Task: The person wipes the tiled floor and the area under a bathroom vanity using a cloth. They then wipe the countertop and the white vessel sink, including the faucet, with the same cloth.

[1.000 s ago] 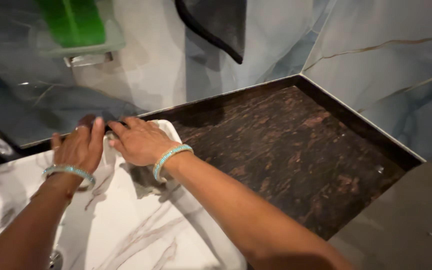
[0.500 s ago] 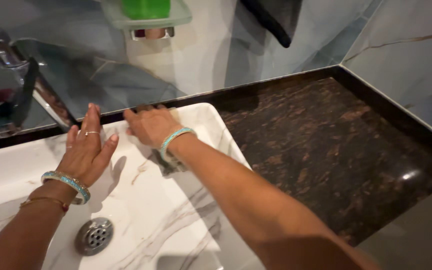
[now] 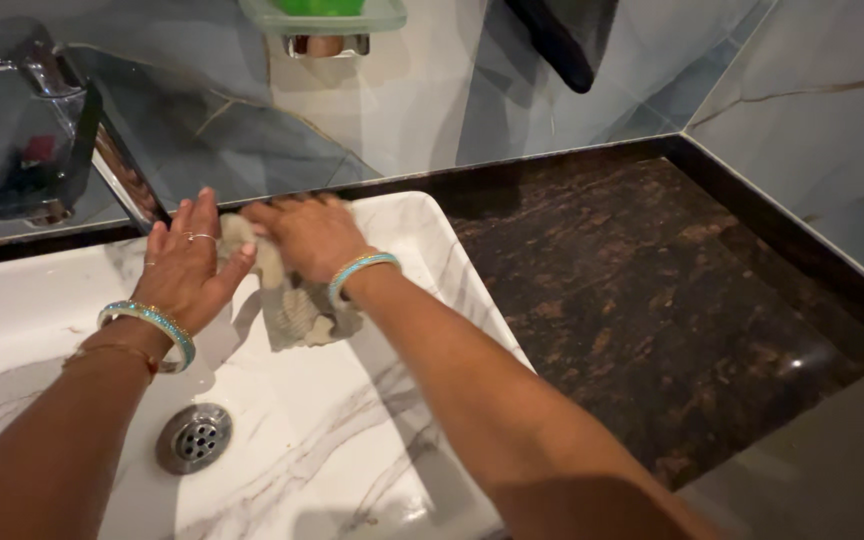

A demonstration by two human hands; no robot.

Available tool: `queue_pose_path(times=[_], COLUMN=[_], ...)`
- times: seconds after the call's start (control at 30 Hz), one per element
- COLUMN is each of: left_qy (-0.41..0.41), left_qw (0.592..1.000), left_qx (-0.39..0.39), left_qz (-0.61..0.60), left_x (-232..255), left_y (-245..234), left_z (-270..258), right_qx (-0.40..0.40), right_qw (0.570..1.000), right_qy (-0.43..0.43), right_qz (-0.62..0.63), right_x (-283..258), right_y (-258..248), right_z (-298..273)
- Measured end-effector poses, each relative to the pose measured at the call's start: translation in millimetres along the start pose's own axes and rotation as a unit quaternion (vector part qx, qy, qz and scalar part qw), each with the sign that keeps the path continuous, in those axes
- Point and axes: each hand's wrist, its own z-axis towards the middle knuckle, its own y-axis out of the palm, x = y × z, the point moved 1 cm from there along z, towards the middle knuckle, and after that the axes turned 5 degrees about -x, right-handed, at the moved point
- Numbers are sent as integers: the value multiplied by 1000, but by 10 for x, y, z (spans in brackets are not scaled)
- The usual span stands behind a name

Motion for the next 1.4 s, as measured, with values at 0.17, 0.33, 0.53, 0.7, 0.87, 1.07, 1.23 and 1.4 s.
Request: queue_pose_path(times=[0.17,0.33,0.53,0.7,0.87,1.07,1.23,1.4], left_qy=[-2,-27,-23,-30,-16,6,5,37], left_qw=[992,977,974,981,994,995,986,987], left_qx=[-36,-87,-120,-115,-92,-82,-133,-146], left_qz=[120,191,192,151,63,62,96,47], left_x=[-47,-78,-90,-44,-71,-44,10,-86], left_y=[84,119,66,18,14,-71,-234,-354], left_z=[75,101,116,95,51,52,-15,-444], right_qx=[8,33,170,186,168,203,206,77], right_qw=[997,993,978,981,982,978,977,995], right_qy=[39,96,91,48,24,-41,-26,-18], right_qz=[-64,-67,-73,-19,81,29,56,65], right_x=[494,932,940,733,457,-235,-542,-528], right_y=[-190,-206,-52,11,150,484,657,336], right_z=[-298,-534,-494,-257,-63,124,-98,-489])
